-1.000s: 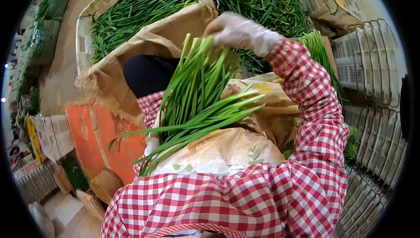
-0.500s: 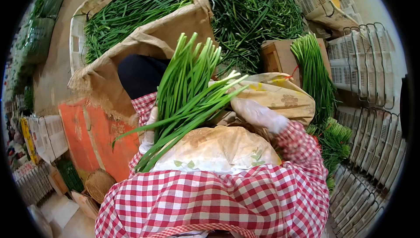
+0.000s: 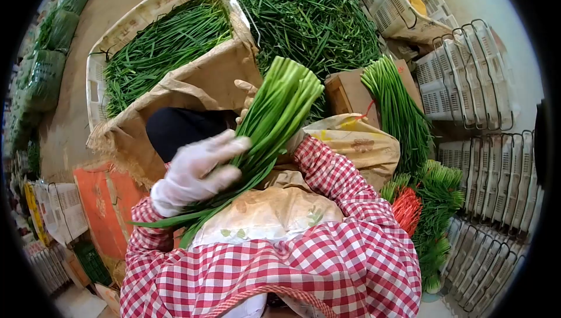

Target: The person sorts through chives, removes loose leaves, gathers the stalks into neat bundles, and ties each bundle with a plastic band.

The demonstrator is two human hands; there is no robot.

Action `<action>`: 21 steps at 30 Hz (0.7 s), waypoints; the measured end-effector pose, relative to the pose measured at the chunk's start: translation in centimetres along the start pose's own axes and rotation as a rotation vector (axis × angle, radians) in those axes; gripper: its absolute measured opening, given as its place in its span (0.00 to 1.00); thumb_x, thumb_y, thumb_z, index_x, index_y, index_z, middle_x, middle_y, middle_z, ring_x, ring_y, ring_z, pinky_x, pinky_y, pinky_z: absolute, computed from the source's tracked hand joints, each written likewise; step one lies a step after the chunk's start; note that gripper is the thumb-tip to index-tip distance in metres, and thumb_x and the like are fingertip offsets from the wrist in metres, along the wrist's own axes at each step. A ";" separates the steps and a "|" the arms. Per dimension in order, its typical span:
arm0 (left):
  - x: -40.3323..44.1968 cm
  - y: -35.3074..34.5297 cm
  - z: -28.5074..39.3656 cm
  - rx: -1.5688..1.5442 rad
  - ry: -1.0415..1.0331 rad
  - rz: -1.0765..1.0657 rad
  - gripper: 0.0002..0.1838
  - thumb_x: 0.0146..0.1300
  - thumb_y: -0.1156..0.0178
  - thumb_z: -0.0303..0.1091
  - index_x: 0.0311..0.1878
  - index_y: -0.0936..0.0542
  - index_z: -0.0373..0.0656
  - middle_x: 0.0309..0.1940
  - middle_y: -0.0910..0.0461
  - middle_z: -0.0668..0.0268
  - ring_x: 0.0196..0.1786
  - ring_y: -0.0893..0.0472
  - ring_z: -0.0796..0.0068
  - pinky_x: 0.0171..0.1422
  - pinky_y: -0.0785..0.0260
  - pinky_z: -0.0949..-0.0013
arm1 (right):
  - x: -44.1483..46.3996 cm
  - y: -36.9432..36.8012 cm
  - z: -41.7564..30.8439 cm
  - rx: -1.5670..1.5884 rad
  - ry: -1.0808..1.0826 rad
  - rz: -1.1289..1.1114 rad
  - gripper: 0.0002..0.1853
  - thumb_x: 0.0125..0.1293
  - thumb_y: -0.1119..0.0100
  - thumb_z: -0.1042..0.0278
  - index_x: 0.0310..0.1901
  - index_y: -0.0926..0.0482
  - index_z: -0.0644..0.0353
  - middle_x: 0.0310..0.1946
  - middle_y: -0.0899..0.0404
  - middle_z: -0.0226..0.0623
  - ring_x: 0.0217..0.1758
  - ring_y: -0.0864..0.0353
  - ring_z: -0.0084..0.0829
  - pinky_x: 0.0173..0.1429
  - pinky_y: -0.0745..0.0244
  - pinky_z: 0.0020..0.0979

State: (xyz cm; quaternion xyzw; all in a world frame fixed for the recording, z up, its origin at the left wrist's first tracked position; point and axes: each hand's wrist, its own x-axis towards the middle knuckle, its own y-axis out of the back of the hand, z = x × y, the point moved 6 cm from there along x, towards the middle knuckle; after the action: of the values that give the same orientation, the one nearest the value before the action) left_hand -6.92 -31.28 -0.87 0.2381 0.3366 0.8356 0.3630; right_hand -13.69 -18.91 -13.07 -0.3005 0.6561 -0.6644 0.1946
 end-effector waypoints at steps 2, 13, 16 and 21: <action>-1.6 2.4 -2.2 -0.489 0.289 0.444 0.35 0.61 0.41 0.46 0.67 0.37 0.37 0.56 0.26 0.52 0.55 0.23 0.59 0.60 0.32 0.61 | 0.0 -0.3 0.5 0.069 -0.035 -0.095 0.35 0.71 0.56 0.49 0.71 0.53 0.59 0.34 0.27 0.30 0.41 0.26 0.29 0.54 0.27 0.37; -2.3 -8.6 -3.3 -1.731 0.574 0.028 0.40 0.52 0.33 0.50 0.65 0.34 0.41 0.60 0.29 0.60 0.56 0.26 0.70 0.61 0.35 0.67 | 1.9 -2.8 -1.8 -0.048 -0.151 -0.114 0.38 0.69 0.60 0.39 0.66 0.42 0.66 0.35 0.20 0.34 0.44 0.21 0.36 0.50 0.21 0.41; -3.4 -8.5 -2.8 -1.792 0.640 0.122 0.36 0.53 0.34 0.36 0.65 0.34 0.39 0.57 0.26 0.60 0.56 0.25 0.71 0.61 0.34 0.68 | 1.3 -2.4 -10.3 -0.745 0.112 0.414 0.36 0.67 0.62 0.36 0.53 0.26 0.67 0.33 0.19 0.33 0.40 0.19 0.34 0.47 0.20 0.39; -5.8 -7.8 -4.1 -1.491 0.827 0.150 0.30 0.54 0.34 0.31 0.61 0.30 0.37 0.51 0.22 0.64 0.47 0.21 0.75 0.51 0.30 0.74 | -2.2 -10.1 -13.3 -1.141 0.388 0.424 0.18 0.68 0.47 0.55 0.43 0.20 0.65 0.27 0.21 0.31 0.31 0.22 0.23 0.39 0.23 0.26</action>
State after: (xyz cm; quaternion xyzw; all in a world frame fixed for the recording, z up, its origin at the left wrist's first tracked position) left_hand -2.43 -33.32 -10.19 -0.3653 -0.2123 0.8801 0.2165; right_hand -19.41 -6.81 -2.87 -0.0946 0.9752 -0.1998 0.0089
